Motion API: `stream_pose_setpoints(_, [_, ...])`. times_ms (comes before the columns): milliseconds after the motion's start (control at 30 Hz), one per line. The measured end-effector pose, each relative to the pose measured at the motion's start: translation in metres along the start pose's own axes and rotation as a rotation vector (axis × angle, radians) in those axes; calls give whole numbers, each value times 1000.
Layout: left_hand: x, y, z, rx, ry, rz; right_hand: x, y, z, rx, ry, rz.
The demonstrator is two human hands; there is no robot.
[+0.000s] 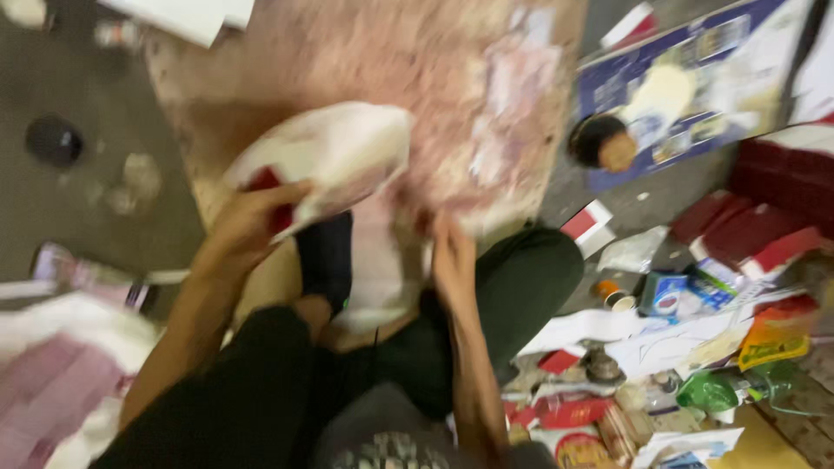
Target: The person sits on the floor and assembles small red and white paper packs. They fold the paper, insert a white sheet, and use a round wooden tool to press and smooth the edges. The person repeats this process for multiple packs, stacking the finished items.
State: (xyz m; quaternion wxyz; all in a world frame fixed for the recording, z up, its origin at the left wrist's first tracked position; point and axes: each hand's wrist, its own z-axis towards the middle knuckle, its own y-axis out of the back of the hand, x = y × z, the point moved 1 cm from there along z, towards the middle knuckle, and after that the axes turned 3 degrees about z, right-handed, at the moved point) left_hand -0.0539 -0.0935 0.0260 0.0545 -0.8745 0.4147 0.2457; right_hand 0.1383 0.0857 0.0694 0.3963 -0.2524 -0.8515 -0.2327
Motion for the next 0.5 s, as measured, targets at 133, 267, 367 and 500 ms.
stream_pose_setpoints(133, [-17, -16, -11, -292, -1088, 570, -43, -39, 37, -88, 49, 129])
stream_pose_setpoints(267, [-24, -9, -14, -203, -848, 336, -50, -59, 27, -71, 350, -454])
stream_pose_setpoints(367, [-18, -20, -23, -315, -959, 529, -43, -59, 22, -153, 136, -168])
stream_pose_setpoints(500, [-25, -8, 15, -369, -799, 472, -25, -57, 12, -135, 416, -258])
